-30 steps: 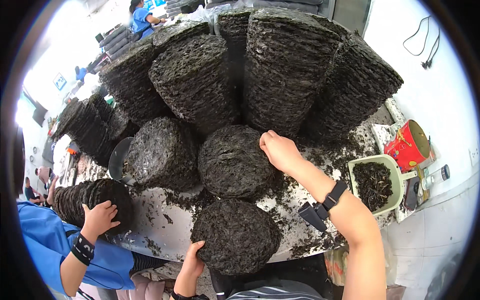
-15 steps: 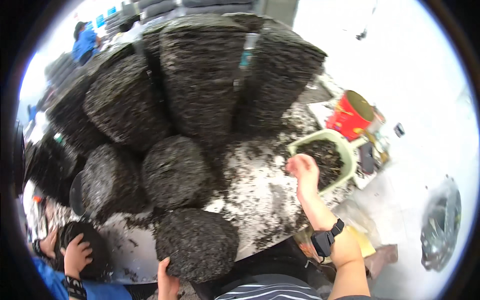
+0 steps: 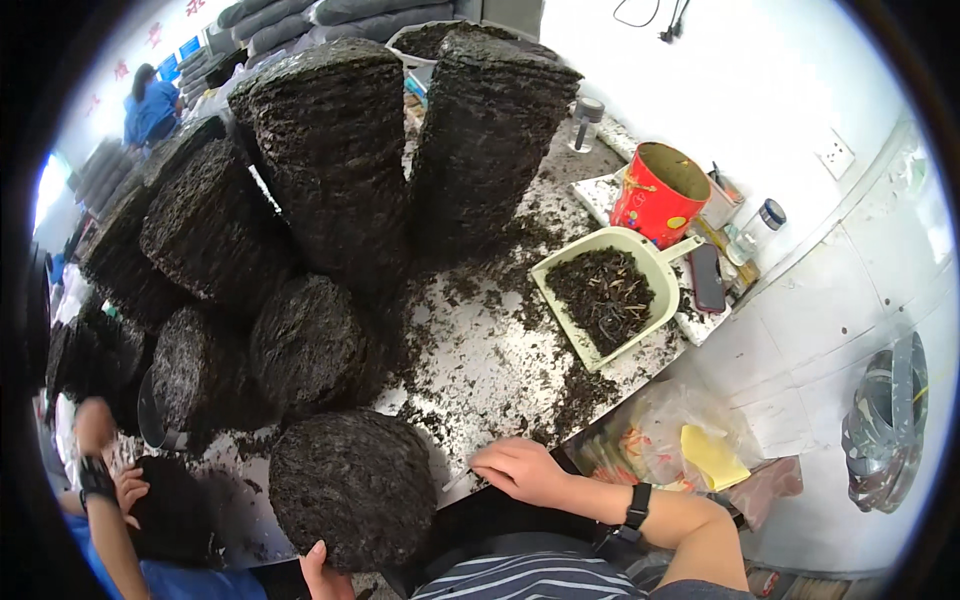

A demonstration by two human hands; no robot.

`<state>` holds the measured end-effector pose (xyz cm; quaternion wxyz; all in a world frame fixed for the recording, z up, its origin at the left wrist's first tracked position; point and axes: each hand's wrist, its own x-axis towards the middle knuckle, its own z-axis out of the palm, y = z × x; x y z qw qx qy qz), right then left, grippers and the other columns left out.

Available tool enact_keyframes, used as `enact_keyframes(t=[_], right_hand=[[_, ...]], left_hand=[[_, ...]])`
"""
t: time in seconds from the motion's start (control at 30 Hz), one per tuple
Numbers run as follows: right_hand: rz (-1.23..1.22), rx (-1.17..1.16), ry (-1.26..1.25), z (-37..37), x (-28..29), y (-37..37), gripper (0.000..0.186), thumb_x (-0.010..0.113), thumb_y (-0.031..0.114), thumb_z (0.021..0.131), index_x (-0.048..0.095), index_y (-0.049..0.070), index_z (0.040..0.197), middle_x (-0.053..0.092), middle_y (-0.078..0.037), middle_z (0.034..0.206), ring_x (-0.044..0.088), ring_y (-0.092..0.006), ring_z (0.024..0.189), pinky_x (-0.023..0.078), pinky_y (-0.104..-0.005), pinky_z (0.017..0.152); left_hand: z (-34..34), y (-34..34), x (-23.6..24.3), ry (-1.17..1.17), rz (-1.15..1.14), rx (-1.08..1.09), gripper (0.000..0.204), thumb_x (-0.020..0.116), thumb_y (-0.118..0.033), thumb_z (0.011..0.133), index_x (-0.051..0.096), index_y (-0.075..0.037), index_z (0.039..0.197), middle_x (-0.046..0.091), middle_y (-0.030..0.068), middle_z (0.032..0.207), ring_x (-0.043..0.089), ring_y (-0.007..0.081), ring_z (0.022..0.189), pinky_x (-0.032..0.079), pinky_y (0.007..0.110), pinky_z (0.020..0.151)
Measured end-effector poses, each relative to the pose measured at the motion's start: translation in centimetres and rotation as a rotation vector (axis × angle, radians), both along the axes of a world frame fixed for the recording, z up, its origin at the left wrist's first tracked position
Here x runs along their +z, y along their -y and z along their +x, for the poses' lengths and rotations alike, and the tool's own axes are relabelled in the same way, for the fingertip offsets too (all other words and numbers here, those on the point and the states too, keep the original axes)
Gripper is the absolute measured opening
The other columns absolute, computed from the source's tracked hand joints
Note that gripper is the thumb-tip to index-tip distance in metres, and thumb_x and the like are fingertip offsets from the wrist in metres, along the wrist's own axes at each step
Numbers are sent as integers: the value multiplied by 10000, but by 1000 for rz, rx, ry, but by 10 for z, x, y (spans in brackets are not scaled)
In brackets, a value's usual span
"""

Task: Inspecting, cleaning, and stacking compressed tea cakes on a production table.

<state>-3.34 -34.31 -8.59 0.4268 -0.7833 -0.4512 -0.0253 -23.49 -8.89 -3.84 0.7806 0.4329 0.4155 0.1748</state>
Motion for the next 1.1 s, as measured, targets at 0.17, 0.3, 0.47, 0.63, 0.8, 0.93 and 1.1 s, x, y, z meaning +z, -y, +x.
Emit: enact_keyframes(t=[0.17,0.3,0.47,0.63,0.8,0.93,1.1], right_hand=[[-515,279,-1018,12,-13,53,198,562,218,909,618,40,976,673,-66,934,648,-166,830,511,-296,714],[-707,375,-1509,103,-16,61,285,492,243,928,612,42,1091,675,-50,906,638,-137,793,507,-283,715],[74,-134,-105,96,22,-21,388,613,92,798,521,47,1172,506,-172,1233,463,-339,1167,360,-394,988],[-177,541,5,-5,77,-65,858,719,490,705,387,9,1333,366,-193,1404,325,-337,1324,234,-497,1086],[-132,353,-188,5,64,-50,893,776,388,682,341,8,1363,314,-200,1433,312,-362,1326,287,-452,1072],[-61,366,-333,11,57,-45,916,825,277,643,338,39,1382,311,-209,1439,302,-362,1337,264,-435,1079],[-62,375,-431,23,64,-39,850,785,297,693,354,43,1380,317,-172,1448,292,-333,1347,262,-420,1085]], left_hand=[[-16,8,-4,-2,-113,23,599,627,-253,785,419,-38,1304,491,98,1287,460,285,1178,339,427,1012],[-22,2,-18,92,-184,50,636,616,-182,791,334,-126,1358,499,83,1239,494,261,1138,383,422,979],[8,21,3,104,-162,13,698,618,-121,819,221,-129,1393,410,98,1321,431,259,1199,353,424,1008],[15,40,-1,7,31,-51,940,699,-155,782,21,-108,1431,301,158,1384,329,275,1278,276,393,1069],[40,38,6,266,78,-283,1087,781,-131,699,-21,-105,1432,244,128,1410,265,251,1307,241,402,1087],[59,41,-3,117,-49,-457,1011,761,-96,729,-4,-69,1390,277,143,1374,305,225,1280,275,378,1071],[73,36,8,135,6,-489,986,757,-121,745,-5,-23,1363,303,170,1348,333,233,1260,288,369,1060]])
